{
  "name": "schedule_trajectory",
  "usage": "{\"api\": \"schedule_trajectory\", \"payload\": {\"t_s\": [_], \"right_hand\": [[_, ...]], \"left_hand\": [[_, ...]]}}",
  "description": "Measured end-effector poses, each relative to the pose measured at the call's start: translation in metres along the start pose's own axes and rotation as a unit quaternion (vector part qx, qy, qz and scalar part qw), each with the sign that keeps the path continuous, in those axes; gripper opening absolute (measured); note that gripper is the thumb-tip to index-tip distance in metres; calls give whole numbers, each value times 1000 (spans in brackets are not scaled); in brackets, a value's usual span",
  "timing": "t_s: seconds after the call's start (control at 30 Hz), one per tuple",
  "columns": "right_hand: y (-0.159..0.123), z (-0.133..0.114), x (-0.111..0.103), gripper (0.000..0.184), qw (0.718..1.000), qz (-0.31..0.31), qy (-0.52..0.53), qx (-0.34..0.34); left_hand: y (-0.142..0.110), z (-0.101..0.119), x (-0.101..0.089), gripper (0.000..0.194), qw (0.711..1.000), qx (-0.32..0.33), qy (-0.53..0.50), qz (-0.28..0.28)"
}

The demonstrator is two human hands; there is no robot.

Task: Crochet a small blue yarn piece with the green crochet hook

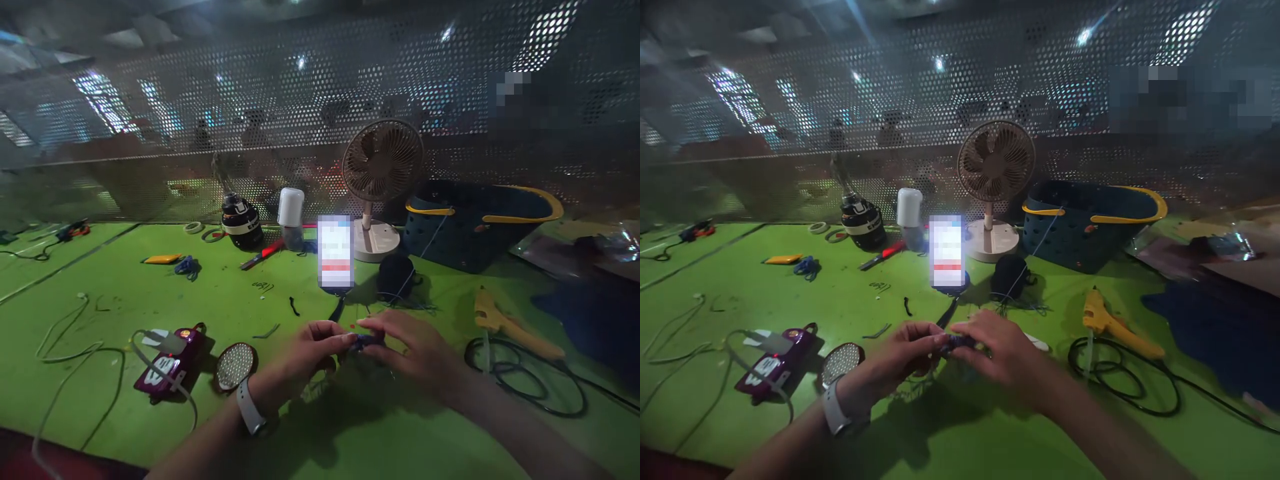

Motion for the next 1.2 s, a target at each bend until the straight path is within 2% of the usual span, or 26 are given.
{"api": "schedule_trajectory", "payload": {"t_s": [0.1,0.23,0.47,0.73,0.93,1.07,1.2], "right_hand": [[-2,8,-3,28,998,33,12,61],[-1,-6,-7,12,997,62,-9,37],[-2,-12,-12,8,998,65,6,24],[0,0,-13,6,993,49,85,59],[-3,3,-15,7,991,75,68,83],[-4,-3,-12,7,995,79,41,45],[-5,-1,-9,6,992,76,52,87]], "left_hand": [[0,-3,-3,32,998,-5,-42,36],[0,-10,-5,32,994,12,-87,65],[6,-16,-1,24,991,20,-136,10],[6,-10,-3,23,991,49,-127,16],[6,-9,3,22,984,73,-160,-9],[3,-7,-3,41,976,91,-195,34],[1,-6,-6,29,977,86,-179,75]]}}
Point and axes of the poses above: each hand's wrist, its own y-axis towards the middle knuckle, its own x-axis out of the palm, z = x × y, the point moved 9 cm from there along y, towards the middle knuckle, and after that the axes turned 10 degrees about -z, right-handed, at the moved point
